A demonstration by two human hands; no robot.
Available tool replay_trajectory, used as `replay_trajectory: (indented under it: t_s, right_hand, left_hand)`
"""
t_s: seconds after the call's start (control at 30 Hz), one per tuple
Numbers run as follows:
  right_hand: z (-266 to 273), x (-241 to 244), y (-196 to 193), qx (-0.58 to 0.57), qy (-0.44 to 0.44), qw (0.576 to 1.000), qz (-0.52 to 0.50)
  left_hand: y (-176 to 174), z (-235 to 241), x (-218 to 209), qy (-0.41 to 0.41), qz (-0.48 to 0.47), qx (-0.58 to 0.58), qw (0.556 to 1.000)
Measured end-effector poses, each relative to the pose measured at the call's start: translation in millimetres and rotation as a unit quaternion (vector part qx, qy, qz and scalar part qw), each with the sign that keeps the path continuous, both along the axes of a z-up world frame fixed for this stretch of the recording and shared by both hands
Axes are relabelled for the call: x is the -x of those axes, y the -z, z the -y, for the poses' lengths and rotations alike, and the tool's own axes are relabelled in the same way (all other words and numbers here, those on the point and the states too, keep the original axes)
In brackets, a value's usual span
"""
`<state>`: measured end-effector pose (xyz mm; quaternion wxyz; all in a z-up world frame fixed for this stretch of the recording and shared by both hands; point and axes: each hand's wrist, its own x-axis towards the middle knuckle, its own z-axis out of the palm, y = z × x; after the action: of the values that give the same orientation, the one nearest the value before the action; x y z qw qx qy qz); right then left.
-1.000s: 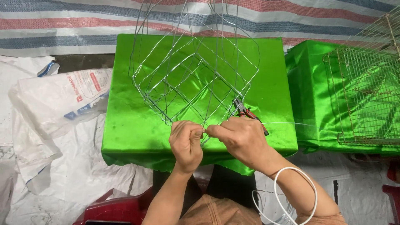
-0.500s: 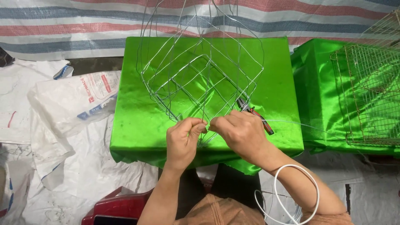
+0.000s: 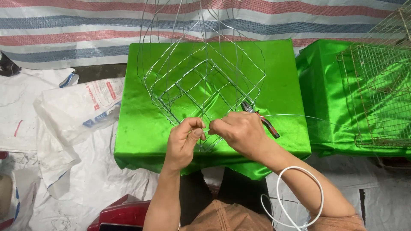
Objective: Assembling and adjusting a wire cage structure using pliers and hands to ensure proper alignment.
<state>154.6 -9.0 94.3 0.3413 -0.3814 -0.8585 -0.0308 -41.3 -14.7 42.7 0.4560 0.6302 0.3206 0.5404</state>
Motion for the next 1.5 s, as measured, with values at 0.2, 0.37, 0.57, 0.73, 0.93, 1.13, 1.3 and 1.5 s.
replay_trajectory:
  t_s: [0.2, 0.37, 0.57, 0.73, 0.93, 1.13, 1.3, 1.5]
  right_hand:
    - [-6.2, 1.2, -2.0, -0.014, -0.007, 1.000, 0.016]
    - [-13.9, -4.9, 17.2, 0.012, -0.024, 0.999, 0.020]
    - [-13.1, -4.6, 3.6, -0.027, 0.015, 0.998, 0.060]
    - [-13.6, -4.4, 0.7, -0.041, 0.026, 0.996, 0.071]
    - [-12.9, -5.5, 6.5, 0.026, 0.035, 0.998, 0.053]
    - [-6.9, -4.1, -6.9, 0.043, 0.046, 0.996, 0.059]
    - [-6.5, -4.6, 1.0, 0.040, 0.057, 0.995, 0.069]
    - [-4.5, -7.2, 2.2, 0.088, 0.045, 0.994, 0.054]
  left_hand:
    - [15.7, -2.4, 3.8, 0.014, 0.023, -0.034, 0.999]
    - [18.3, -5.4, 7.3, 0.054, 0.043, -0.035, 0.997]
    - [-17.6, -11.4, 6.3, 0.105, 0.020, 0.027, 0.994]
    - [-13.5, -7.4, 3.5, 0.071, -0.001, 0.021, 0.997]
    - [-9.9, -4.2, 3.4, 0.073, 0.027, 0.056, 0.995]
    - [-36.4, 1.6, 6.1, 0.067, -0.074, 0.051, 0.994]
    - [-29.1, 4.6, 2.9, 0.048, -0.079, 0.044, 0.995]
    - [-17.0, 5.3, 0.8, 0.068, -0.013, 0.073, 0.995]
